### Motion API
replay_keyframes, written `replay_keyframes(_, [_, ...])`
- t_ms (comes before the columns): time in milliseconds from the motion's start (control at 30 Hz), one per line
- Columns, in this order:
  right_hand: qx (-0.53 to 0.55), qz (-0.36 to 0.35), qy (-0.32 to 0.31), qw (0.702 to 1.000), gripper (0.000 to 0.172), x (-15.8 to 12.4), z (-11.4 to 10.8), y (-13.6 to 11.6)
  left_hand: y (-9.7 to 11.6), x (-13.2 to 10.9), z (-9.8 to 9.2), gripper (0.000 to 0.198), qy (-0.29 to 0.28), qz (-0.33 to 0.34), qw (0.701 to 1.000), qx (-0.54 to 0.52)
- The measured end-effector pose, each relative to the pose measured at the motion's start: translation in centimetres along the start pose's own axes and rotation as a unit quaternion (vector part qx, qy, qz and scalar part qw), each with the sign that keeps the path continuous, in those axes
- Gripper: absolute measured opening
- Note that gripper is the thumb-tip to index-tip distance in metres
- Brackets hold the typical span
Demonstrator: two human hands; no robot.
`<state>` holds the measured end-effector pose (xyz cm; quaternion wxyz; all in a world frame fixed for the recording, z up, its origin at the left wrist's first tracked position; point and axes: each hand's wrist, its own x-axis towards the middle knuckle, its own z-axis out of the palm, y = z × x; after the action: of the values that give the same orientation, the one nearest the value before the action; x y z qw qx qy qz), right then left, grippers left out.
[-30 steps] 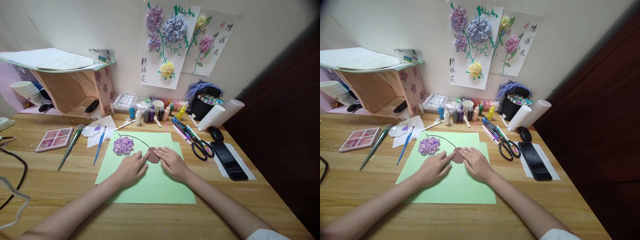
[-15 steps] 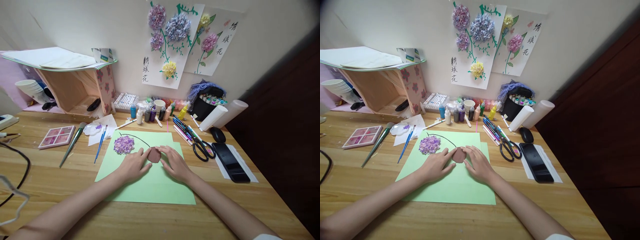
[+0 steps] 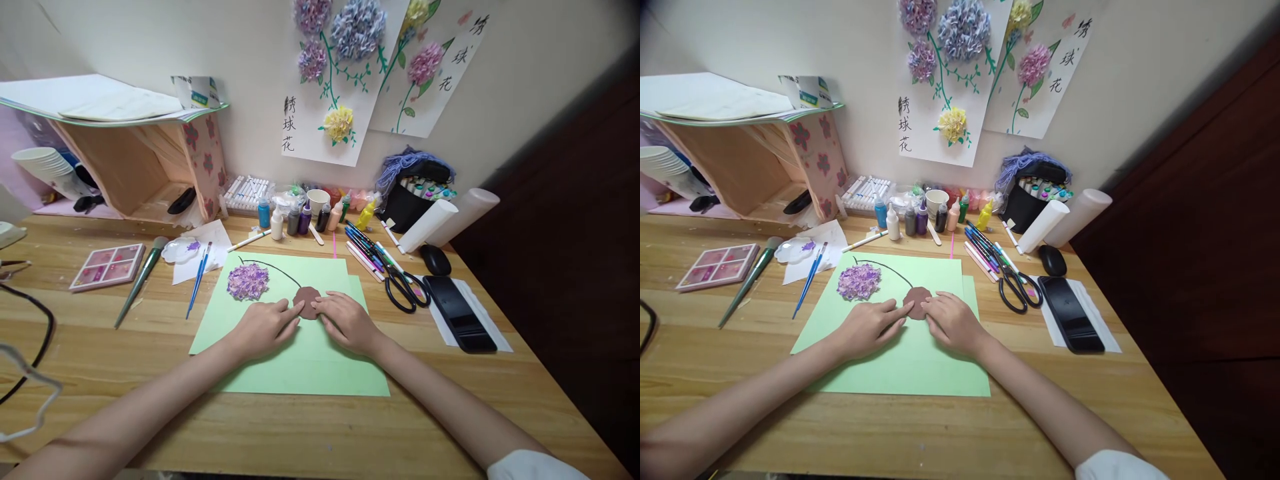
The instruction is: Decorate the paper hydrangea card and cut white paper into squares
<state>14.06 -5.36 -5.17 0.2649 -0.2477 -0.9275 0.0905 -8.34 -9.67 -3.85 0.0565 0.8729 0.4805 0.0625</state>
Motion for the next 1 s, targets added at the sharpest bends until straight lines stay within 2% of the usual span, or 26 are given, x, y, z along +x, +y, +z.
replay_keyframes(200, [0.001, -0.057, -0.027, 0.998, 0.037, -0.19, -0.13, -0.22, 0.02, -0.03, 0.02, 0.047, 0.001, -0.014, 1.000, -0.012])
replay_keyframes(333, [0.007, -0.061, 0.001, 0.998, 0.031, -0.29, 0.12, -0.13, 0.17, 0.02, -0.03, 0.046, -0.001, -0.023, 1.000, -0.003])
replay_keyframes(500, [0.025, -0.074, 0.011, 0.997, 0.036, -0.41, -0.14, -0.11, 0.14, -0.08, -0.10, 0.048, 0.002, -0.023, 1.000, -0.007])
replay_keyframes(733, [0.034, -0.053, 0.050, 0.997, 0.030, -0.66, 0.01, 0.07, 0.06, -0.06, -0.01, 0.050, 0.000, -0.046, 0.999, -0.010])
replay_keyframes(833, [0.029, -0.030, 0.055, 0.998, 0.031, -0.64, 0.08, 0.20, 0.03, -0.24, -0.05, 0.049, 0.015, -0.025, 0.999, -0.014])
replay_keyframes(1000, [0.019, 0.001, 0.057, 0.998, 0.021, -0.38, 0.02, 0.13, -0.06, -0.42, -0.16, 0.042, 0.009, 0.048, 0.999, -0.021])
